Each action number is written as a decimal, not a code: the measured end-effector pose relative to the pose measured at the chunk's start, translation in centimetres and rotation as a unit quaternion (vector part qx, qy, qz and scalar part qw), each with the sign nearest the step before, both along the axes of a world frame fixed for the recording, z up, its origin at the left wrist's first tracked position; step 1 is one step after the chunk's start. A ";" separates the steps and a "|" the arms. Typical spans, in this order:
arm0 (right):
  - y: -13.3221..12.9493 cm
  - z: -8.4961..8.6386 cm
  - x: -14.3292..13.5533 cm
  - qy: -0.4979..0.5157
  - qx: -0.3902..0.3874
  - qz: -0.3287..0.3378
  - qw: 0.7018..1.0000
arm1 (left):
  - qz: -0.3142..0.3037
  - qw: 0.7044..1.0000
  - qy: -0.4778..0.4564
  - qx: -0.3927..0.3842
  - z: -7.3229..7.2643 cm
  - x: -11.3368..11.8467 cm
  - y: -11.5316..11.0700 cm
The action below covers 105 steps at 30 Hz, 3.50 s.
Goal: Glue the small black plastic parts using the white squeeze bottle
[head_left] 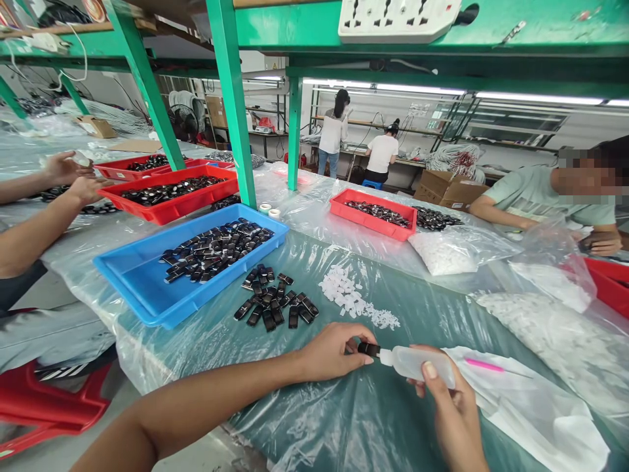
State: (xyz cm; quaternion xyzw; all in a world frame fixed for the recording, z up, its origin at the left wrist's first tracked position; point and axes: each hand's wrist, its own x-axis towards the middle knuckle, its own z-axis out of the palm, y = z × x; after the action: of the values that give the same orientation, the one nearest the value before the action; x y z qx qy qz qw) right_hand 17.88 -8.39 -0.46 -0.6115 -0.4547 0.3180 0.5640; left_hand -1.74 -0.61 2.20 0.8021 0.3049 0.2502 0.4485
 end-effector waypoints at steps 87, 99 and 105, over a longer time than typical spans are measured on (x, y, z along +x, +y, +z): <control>-1.2 1.4 -2.1 -0.063 0.061 -0.049 0.995 | 0.001 0.999 0.015 0.041 -0.6 0.0 0.0; -1.5 1.8 -2.4 -0.063 0.081 -0.042 0.994 | -0.007 0.999 -0.010 0.036 -0.9 0.1 0.0; -1.4 1.6 -2.1 -0.052 0.068 -0.072 0.994 | -0.043 0.998 -0.029 0.027 -0.5 0.0 0.1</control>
State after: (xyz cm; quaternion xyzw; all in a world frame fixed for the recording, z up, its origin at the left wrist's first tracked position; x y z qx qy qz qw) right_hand 15.78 -9.82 1.14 -0.6184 -0.4592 0.2126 0.6013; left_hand -1.73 -0.53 1.71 0.8187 0.2500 0.2619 0.4458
